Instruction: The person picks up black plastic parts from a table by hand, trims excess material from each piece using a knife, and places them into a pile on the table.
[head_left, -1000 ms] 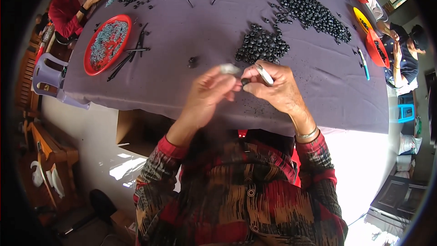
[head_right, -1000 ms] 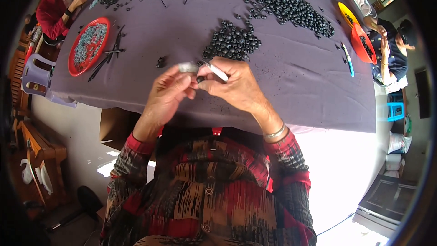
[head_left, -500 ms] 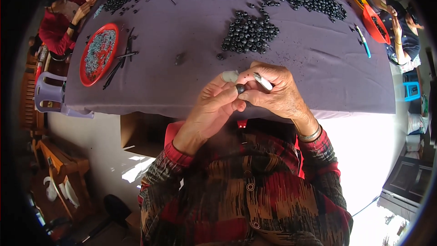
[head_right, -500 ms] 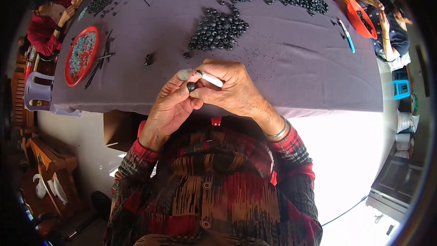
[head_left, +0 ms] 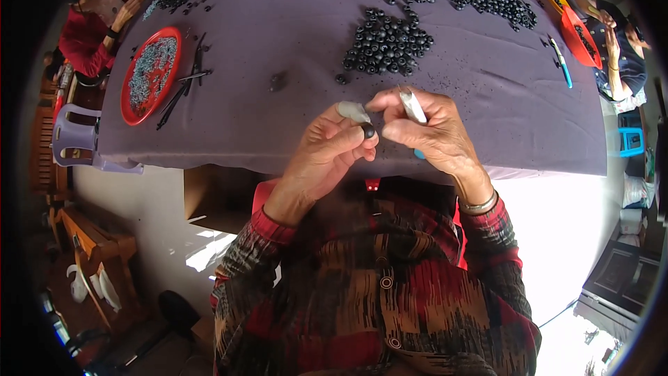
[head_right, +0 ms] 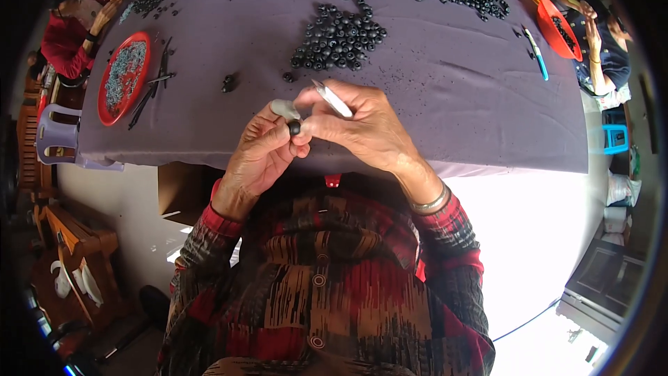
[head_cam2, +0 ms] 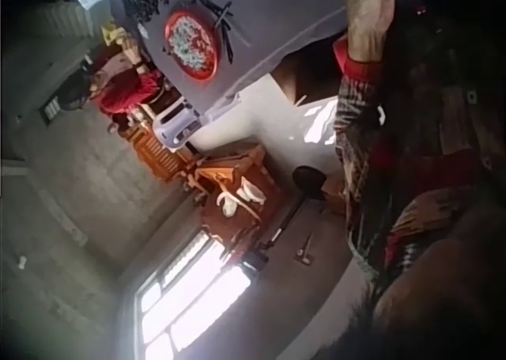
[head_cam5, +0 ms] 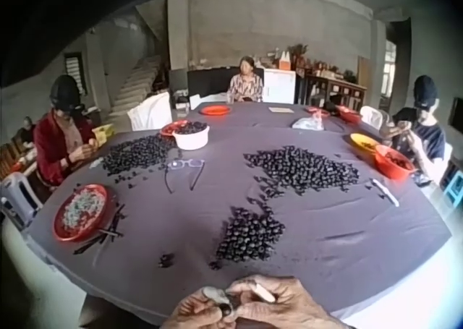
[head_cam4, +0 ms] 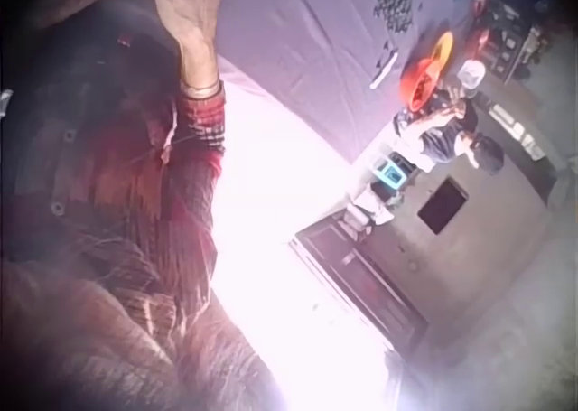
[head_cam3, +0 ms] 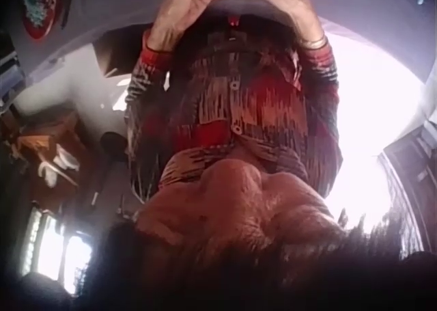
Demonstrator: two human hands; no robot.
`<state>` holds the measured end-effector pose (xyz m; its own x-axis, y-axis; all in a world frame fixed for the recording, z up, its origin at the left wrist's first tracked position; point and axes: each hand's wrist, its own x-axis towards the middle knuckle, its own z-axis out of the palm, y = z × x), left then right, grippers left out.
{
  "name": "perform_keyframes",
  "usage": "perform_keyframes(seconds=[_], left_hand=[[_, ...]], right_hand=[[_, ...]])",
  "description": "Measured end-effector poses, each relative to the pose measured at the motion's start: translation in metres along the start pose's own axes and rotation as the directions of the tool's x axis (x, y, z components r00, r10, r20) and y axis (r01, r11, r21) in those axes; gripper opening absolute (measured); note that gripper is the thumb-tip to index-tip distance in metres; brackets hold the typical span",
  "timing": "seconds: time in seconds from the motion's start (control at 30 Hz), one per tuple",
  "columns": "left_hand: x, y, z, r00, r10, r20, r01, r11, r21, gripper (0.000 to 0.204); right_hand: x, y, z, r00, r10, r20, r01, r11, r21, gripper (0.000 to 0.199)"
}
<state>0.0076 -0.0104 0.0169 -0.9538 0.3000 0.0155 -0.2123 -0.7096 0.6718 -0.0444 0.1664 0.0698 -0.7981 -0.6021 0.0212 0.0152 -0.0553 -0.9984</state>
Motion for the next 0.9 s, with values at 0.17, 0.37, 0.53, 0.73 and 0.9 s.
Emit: perform_keyframes(seconds=[0.17, 0.37, 0.53, 0.73, 0.9], left_hand=[[-0.001, 0.001, -0.006, 0.996, 0.066, -0.062, -0.074, 0.989, -0.128, 0.009], [-0.002, -0.004, -0.007, 0.996, 0.069, -0.060, -0.078, 0.984, -0.158, 0.013], [0.000, -0.005, -0.009, 0.995, 0.091, -0.033, -0.095, 0.984, -0.150, 0.014], [0.000, -0.003, -0.004, 0.995, 0.083, -0.053, -0.090, 0.984, -0.152, 0.013], [-0.001, -0.003, -0.005, 0.995, 0.079, -0.054, -0.086, 0.987, -0.139, 0.013]], right_hand=[[-0.012, 0.006, -0.005, 0.991, -0.126, -0.042, 0.104, 0.934, -0.341, 0.044], [-0.011, 0.014, 0.003, 0.907, -0.411, 0.091, 0.387, 0.730, -0.563, 0.022], [-0.012, 0.010, 0.003, 0.918, -0.375, 0.129, 0.363, 0.663, -0.655, 0.022], [-0.010, 0.017, 0.002, 0.904, -0.418, 0.092, 0.395, 0.733, -0.553, 0.022], [-0.009, 0.018, 0.003, 0.897, -0.434, 0.084, 0.408, 0.740, -0.534, 0.020]])
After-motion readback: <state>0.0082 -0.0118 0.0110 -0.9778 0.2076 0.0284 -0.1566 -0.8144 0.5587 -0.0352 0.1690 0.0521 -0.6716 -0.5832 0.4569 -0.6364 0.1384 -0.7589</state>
